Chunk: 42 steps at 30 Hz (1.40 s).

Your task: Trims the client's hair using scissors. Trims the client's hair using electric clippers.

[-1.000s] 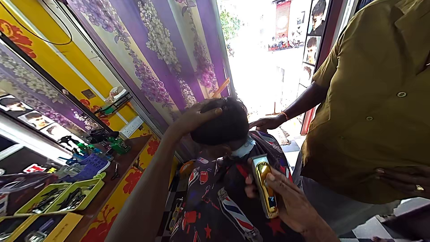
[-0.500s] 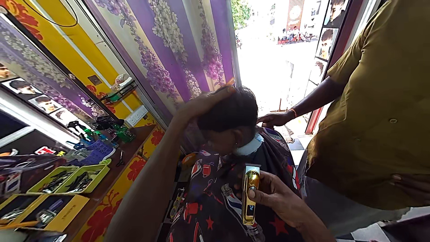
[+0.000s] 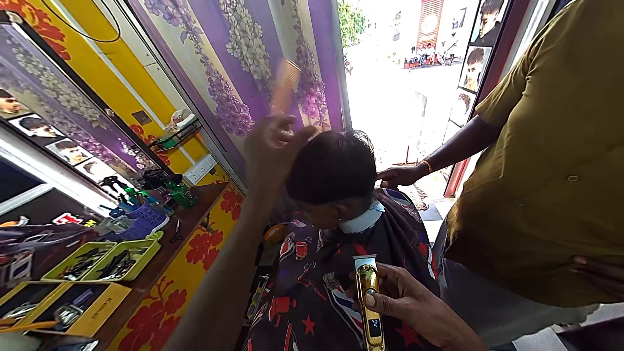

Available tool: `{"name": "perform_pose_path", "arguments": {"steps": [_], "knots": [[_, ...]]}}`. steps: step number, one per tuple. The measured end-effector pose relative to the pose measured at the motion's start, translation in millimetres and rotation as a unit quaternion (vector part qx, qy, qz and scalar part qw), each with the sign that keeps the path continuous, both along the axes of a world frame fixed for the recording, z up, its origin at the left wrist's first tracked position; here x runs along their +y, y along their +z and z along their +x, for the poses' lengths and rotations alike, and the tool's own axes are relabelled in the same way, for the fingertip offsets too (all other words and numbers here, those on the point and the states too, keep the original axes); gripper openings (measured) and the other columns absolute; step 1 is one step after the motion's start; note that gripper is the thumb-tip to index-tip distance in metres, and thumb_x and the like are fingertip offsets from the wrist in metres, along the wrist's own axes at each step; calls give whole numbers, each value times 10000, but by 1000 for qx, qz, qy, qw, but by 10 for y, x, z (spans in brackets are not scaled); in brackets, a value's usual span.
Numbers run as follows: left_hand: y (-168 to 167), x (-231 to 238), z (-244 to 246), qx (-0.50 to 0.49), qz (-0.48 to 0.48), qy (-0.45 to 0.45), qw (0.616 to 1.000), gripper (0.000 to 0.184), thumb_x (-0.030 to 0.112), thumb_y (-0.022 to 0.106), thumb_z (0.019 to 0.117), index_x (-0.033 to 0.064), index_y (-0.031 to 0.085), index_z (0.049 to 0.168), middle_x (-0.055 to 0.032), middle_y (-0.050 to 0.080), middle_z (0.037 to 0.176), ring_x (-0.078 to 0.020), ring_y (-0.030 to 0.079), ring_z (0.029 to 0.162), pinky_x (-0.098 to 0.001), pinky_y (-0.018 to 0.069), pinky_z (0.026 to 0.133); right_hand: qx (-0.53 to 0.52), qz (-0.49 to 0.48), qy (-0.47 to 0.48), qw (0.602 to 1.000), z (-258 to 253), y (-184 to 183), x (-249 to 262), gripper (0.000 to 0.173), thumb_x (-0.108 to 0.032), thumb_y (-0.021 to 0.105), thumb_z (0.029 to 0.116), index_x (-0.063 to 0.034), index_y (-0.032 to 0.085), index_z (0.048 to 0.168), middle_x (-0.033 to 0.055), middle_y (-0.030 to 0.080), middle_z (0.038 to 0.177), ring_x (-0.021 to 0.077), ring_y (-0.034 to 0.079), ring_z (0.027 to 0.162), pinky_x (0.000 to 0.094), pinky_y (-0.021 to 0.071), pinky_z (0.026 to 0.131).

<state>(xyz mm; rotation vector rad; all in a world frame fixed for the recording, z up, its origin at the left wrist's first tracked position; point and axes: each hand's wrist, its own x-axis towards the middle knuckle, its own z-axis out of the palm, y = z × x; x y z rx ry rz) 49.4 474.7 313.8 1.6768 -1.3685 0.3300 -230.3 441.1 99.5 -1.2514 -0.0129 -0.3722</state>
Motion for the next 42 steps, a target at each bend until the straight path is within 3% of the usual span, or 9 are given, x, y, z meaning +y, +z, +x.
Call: {"name": "perform_pose_path", "arguments": {"steps": [3,6,12,15,19,25,32,38,42], "knots": [[-269,377,-337,-95,-209,104,968,229,264,690,986,59,736,1078,-88,650,1018,-126,601,816,-267,506,693,8,6,-5,1000,-96,-96,35,475,-180,721,966,27,552,1359,197,695,1188,313,706,1059,460,594,940],[-666,565,-779,-66,-159,106,979,411,341,736,949,94,666,1269,-95,569,1140,-125,554,743,-256,481,582,18,11,-12,1000,-125,-150,65,480,-179,727,962,25,557,1362,203,693,1192,327,704,1064,472,594,944],[-1073,517,-951,-82,-121,119,982,1048,564,871,725,80,417,1535,-179,442,1440,-239,556,1167,-349,536,905,30,10,-10,999,-100,-146,127,493,-180,741,951,23,553,1359,198,694,1195,323,706,1067,466,594,946],[-1120,613,-881,-112,-105,117,981,1035,553,849,763,94,379,1562,-183,425,1436,-230,544,1098,-342,503,856,31,13,-13,999,-113,-148,134,491,-178,742,949,19,552,1357,191,696,1196,317,708,1065,458,595,944],[-1105,616,-661,-226,-115,108,961,1021,628,781,799,95,369,1565,-206,461,1443,-348,482,1264,-472,407,1043,37,12,-21,999,-138,-114,148,494,-191,741,950,13,550,1357,174,698,1200,297,708,1072,447,594,949],[-565,265,-239,-408,-123,-137,894,795,641,735,841,77,532,1362,-144,482,1529,-459,267,1501,-672,199,1202,48,-3,-18,999,-105,-54,139,515,-220,758,938,16,564,1352,172,706,1173,286,713,1047,435,594,941],[-334,-165,-178,-334,25,-245,910,1173,803,725,701,45,416,1541,-164,370,1609,-279,395,1472,-454,399,1184,12,25,-28,999,-53,229,76,473,-198,736,954,22,565,1336,161,703,1184,285,706,1072,448,590,954],[-195,-382,-224,-348,85,-248,900,1255,823,704,685,59,305,1597,-149,316,1637,-258,446,1431,-442,479,1090,-31,129,-67,989,32,645,-27,395,-262,707,972,1,627,1256,171,704,1139,242,718,1026,366,604,901],[-125,-519,-205,-342,122,-247,898,1238,646,833,649,93,283,1611,-150,307,1637,-270,476,1403,-432,511,1045,-17,156,-108,982,184,872,-50,337,-291,650,1011,-31,668,1225,202,709,1136,222,736,927,302,619,777]]}}
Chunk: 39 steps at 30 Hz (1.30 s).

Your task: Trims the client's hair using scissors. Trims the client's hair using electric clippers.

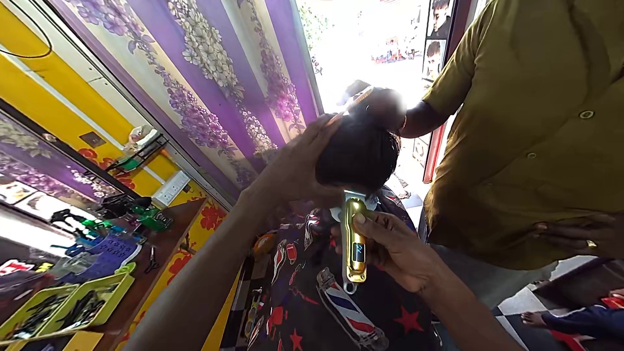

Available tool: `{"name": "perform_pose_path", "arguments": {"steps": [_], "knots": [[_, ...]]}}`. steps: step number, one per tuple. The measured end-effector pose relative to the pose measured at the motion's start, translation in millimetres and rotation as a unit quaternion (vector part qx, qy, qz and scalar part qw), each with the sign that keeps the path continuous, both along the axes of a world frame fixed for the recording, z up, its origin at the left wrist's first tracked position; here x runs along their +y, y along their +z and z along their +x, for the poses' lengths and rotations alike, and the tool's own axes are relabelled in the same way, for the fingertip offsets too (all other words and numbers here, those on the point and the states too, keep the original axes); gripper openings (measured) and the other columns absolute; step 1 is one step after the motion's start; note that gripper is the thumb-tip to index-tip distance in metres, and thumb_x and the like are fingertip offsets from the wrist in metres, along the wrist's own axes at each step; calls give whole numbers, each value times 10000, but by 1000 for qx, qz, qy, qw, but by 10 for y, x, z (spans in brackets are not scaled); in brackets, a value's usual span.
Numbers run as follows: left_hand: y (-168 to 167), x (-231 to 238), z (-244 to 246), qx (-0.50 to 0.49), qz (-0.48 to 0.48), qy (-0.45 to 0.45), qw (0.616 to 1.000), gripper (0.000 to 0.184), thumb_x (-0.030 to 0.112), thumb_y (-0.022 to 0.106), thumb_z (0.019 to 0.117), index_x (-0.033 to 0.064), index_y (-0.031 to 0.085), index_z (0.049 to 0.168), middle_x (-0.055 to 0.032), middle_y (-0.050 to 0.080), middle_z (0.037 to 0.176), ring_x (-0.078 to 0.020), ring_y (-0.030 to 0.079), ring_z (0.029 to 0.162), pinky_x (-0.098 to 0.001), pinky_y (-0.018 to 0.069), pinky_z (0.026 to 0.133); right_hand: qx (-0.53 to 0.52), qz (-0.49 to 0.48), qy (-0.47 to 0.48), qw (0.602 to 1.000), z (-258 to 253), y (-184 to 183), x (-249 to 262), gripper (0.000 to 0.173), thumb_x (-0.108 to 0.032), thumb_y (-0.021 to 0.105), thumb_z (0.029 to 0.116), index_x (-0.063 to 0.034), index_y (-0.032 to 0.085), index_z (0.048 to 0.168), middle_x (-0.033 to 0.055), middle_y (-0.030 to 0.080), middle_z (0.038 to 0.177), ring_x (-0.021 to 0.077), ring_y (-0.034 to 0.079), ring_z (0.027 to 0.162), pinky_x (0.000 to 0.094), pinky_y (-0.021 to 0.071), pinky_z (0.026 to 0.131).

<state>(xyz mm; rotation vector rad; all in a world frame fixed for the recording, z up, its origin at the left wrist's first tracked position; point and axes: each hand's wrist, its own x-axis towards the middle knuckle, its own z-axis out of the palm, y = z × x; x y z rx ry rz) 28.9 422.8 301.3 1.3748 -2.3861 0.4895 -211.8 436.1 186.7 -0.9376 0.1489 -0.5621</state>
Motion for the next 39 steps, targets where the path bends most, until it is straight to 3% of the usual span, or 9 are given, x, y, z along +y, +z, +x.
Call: {"name": "perform_pose_path", "arguments": {"steps": [2,5,10,14,19,25,33,39], "knots": [[19,-56,6,5,12,6,1000,1243,569,869,622,105,282,1614,-153,307,1635,-279,516,1363,-445,548,978,17,-2,-23,1000,59,72,-3,313,-265,645,1015,-28,664,1219,211,714,1123,228,743,895,292,621,733],[32,-126,24,8,22,10,1000,1269,565,901,608,102,279,1613,-163,325,1620,-302,582,1279,-466,577,904,16,18,-36,999,117,102,5,298,-270,616,1030,-24,672,1190,202,718,1085,212,737,861,277,611,705],[43,-173,8,3,40,47,998,1274,556,897,601,133,261,1621,-144,324,1615,-306,628,1173,-484,587,807,-12,63,-49,997,151,104,-33,332,-325,653,1006,-40,668,1175,192,716,1083,223,747,880,306,631,729],[53,-182,-1,-8,41,53,998,1294,616,860,602,121,242,1625,-140,325,1616,-296,601,1225,-480,572,869,-37,91,-45,994,156,119,-42,359,-362,629,1014,-36,682,1157,184,718,1054,200,747,846,287,629,715],[41,-183,-1,-30,21,50,998,1306,668,823,608,100,237,1627,-158,331,1611,-305,608,1201,-483,569,836,-58,116,-34,991,163,94,-59,421,-407,628,1006,-19,688,1156,192,724,1038,197,751,841,278,628,708],[53,-148,-21,-30,29,68,997,1329,645,862,587,108,229,1626,-145,324,1616,-313,615,1197,-493,574,840,-38,64,-60,995,176,67,-81,344,-366,657,998,-43,705,1108,163,721,1005,170,735,811,276,623,698],[40,-139,-25,-23,23,69,997,1331,635,865,590,90,230,1625,-157,327,1610,-309,645,1129,-479,588,795,-17,23,-101,995,198,23,-87,297,-303,673,995,-50,683,1149,169,723,1012,169,734,796,268,619,679],[43,-139,-40,-17,28,78,996,1347,609,891,565,105,232,1626,-161,329,1605,-309,664,1061,-485,585,724,-8,33,-70,997,178,32,-110,337,-353,665,996,-44,693,1128,176,722,1016,187,737,820,279,619,690]]}}
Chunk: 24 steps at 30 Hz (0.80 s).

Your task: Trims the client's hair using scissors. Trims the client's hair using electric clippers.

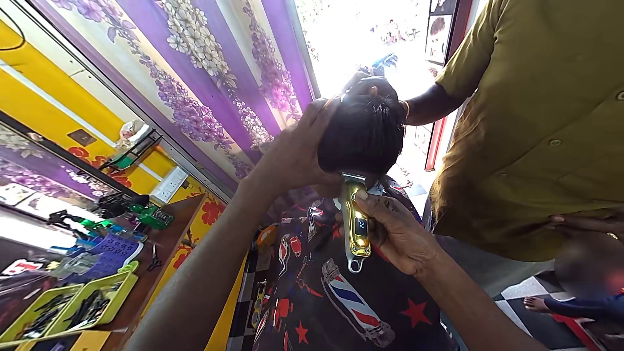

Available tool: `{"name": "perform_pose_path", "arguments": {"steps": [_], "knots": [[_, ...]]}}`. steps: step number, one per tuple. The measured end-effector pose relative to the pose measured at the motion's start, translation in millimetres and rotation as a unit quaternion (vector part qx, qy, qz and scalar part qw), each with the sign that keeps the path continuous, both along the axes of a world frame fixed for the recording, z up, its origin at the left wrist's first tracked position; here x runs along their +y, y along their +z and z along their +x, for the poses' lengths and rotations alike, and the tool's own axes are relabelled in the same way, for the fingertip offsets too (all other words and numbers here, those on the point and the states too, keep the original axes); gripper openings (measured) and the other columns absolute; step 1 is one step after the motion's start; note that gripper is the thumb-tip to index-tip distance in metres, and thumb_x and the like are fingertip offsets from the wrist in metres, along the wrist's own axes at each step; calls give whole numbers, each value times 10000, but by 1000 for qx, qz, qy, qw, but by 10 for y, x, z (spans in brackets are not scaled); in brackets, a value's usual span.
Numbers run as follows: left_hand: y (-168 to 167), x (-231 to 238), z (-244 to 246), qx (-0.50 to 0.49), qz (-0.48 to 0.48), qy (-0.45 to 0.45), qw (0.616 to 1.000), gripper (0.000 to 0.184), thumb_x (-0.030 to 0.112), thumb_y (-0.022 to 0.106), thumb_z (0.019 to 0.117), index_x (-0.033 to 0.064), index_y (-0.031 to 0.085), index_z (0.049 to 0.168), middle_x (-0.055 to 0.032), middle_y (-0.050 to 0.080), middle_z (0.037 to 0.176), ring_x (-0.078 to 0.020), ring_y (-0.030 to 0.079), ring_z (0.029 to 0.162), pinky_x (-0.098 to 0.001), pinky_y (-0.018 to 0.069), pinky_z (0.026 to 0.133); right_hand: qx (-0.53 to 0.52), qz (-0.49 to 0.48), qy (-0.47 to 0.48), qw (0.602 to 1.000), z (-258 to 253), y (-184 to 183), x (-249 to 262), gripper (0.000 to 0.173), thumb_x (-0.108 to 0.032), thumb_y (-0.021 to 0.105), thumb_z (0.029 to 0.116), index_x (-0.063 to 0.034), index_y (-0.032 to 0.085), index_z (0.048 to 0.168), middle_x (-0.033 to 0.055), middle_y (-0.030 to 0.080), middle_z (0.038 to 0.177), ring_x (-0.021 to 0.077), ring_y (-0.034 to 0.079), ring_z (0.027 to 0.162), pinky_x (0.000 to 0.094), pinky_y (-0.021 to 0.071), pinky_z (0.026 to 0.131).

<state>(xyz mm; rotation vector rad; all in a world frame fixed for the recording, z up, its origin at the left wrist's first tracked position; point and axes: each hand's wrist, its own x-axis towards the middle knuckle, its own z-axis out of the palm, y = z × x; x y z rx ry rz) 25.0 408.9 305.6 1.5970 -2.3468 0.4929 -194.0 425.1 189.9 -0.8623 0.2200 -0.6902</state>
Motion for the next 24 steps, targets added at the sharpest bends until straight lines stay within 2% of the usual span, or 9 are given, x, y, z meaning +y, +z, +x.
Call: {"name": "perform_pose_path", "arguments": {"steps": [2,6,12,16,19,21,24], "knots": [[8,5,-5,-2,6,8,1000,1339,607,892,581,109,222,1628,-159,333,1599,-311,658,1078,-482,589,754,-8,2,-10,1000,2,10,-17,333,-352,666,995,-42,696,1112,170,719,993,181,736,807,277,620,673],[3,-5,-6,4,7,23,1000,1340,615,893,582,127,219,1633,-154,337,1592,-299,677,966,-487,583,685,-18,-3,-12,1000,-1,-17,-24,299,-312,643,1014,-43,686,1136,171,723,1015,169,735,801,267,618,678],[3,-13,11,4,7,16,1000,1353,646,883,574,136,214,1634,-154,352,1580,-290,675,1002,-478,589,710,-53,7,13,998,-7,-100,-59,317,-333,646,1010,-51,695,1146,167,721,1038,184,739,844,287,624,713],[-8,-8,30,8,7,19,1000,1375,724,848,566,141,211,1636,-146,354,1588,-296,658,1094,-480,592,765,-69,7,12,998,-2,-147,-69,320,-312,625,1025,-42,670,1191,191,715,1073,207,744,867,300,629,726],[-4,4,27,7,11,25,1000,1388,723,853,561,135,203,1638,-153,350,1583,-302,662,1068,-492,593,741,-74,9,13,997,8,-176,-66,333,-305,619,1029,-44,660,1232,194,709,1093,213,743,875,299,628,727],[-11,3,31,13,7,24,1000,1380,700,872,556,145,214,1634,-157,359,1577,-310,664,1081,-496,595,763,-72,2,16,997,15,-174,-71,333,-312,623,1026,-44,661,1221,192,711,1090,210,742,872,300,626,732],[-17,9,36,14,7,25,1000,1386,698,868,549,148,208,1636,-161,361,1570,-302,668,1046,-486,590,734,-68,-2,11,998,21,-157,-71,323,-318,640,1015,-45,674,1185,184,716,1064,191,739,853,283,620,709]]}}
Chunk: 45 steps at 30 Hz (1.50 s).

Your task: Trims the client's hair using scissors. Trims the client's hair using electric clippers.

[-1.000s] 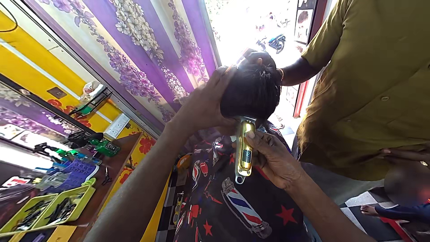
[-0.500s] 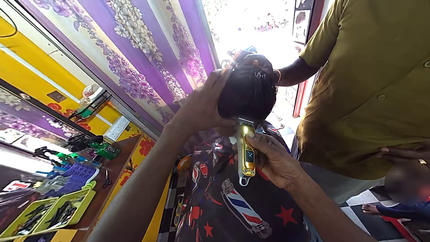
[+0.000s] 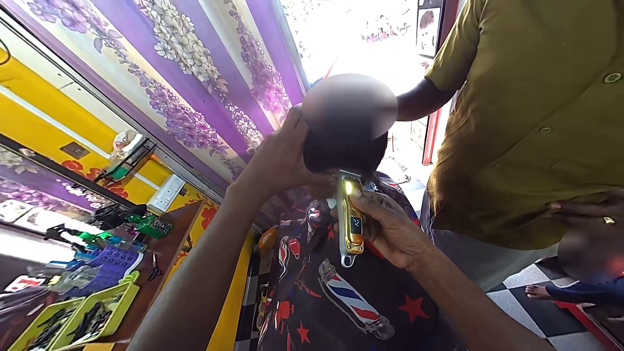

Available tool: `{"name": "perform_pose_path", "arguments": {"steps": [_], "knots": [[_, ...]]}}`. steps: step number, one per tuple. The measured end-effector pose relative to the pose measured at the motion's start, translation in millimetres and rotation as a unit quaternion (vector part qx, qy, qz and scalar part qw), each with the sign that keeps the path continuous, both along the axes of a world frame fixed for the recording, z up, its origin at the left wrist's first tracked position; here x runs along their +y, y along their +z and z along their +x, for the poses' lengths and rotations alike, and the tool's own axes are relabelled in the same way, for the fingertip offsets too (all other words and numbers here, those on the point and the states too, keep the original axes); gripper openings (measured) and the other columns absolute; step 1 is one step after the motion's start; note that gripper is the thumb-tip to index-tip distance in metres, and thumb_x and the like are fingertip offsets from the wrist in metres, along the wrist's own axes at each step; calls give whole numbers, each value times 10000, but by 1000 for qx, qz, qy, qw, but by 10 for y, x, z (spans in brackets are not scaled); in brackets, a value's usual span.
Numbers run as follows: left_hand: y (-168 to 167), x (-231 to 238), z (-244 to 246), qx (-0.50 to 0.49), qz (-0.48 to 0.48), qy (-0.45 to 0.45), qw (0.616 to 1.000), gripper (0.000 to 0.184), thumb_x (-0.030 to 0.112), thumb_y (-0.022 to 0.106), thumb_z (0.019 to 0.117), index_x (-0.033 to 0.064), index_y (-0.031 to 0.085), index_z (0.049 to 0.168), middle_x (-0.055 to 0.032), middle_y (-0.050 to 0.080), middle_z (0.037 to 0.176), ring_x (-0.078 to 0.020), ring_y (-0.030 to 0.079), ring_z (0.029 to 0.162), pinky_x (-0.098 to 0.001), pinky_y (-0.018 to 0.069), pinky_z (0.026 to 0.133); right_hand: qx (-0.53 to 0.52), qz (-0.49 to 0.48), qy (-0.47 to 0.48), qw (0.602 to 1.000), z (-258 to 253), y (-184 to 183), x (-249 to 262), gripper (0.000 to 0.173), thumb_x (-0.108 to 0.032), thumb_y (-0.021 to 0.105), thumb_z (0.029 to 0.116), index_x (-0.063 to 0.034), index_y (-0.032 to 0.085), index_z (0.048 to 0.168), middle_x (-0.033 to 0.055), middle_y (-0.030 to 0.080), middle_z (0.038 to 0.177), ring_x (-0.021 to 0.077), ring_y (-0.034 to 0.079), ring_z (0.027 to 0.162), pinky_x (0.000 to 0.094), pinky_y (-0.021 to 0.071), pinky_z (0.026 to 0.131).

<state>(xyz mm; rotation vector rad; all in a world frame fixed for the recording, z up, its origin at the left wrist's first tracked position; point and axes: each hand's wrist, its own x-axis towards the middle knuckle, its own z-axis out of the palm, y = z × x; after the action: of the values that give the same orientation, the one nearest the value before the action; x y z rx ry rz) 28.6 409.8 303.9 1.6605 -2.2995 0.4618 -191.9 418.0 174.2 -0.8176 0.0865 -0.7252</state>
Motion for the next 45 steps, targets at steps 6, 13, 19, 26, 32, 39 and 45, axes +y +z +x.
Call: {"name": "perform_pose_path", "arguments": {"steps": [6,13,19,26,32,39,45], "knots": [[-12,1,16,0,-2,4,1000,1381,741,845,555,149,216,1634,-163,377,1556,-312,662,1070,-495,589,737,-14,3,3,1000,0,-47,-13,356,-335,629,1021,-69,656,1257,186,710,1088,199,741,862,295,625,722],[-28,-11,58,4,4,16,1000,1397,761,836,544,164,204,1638,-151,362,1574,-303,673,1017,-500,587,708,4,0,-1,1000,8,-22,-13,329,-336,637,1016,-55,678,1182,168,720,1051,178,738,846,281,620,707],[-41,9,91,4,-2,7,1000,1390,802,800,564,150,205,1637,-167,378,1559,-298,673,1034,-496,589,728,5,-3,-2,1000,-11,-40,-25,349,-341,615,1028,-56,661,1225,180,713,1070,199,738,864,293,623,720],[-40,13,95,8,1,16,1000,1395,777,816,551,137,211,1633,-160,376,1564,-310,671,1032,-508,584,709,2,-8,5,1000,9,-42,-53,340,-334,596,1038,-56,672,1218,176,714,1049,189,735,845,289,622,709],[-51,21,117,12,0,14,1000,1396,811,787,551,152,205,1636,-168,382,1558,-320,644,1112,-517,578,740,9,-9,19,1000,8,-110,-95,336,-342,606,1029,-53,682,1182,180,719,1044,193,737,841,284,615,697],[-64,25,150,25,7,14,1000,1398,804,801,550,168,198,1639,-168,410,1517,-317,639,1114,-529,581,788,11,-1,7,1000,-24,-36,-83,321,-334,580,1032,-48,677,1139,179,717,1020,193,735,821,291,622,718],[-71,35,160,29,7,25,999,1401,823,788,539,184,202,1640,-154,364,1577,-323,622,1175,-536,575,815,-1,-2,15,1000,-19,-84,-114,334,-360,580,1027,-56,694,1104,159,715,1001,174,726,814,281,616,712]]}}
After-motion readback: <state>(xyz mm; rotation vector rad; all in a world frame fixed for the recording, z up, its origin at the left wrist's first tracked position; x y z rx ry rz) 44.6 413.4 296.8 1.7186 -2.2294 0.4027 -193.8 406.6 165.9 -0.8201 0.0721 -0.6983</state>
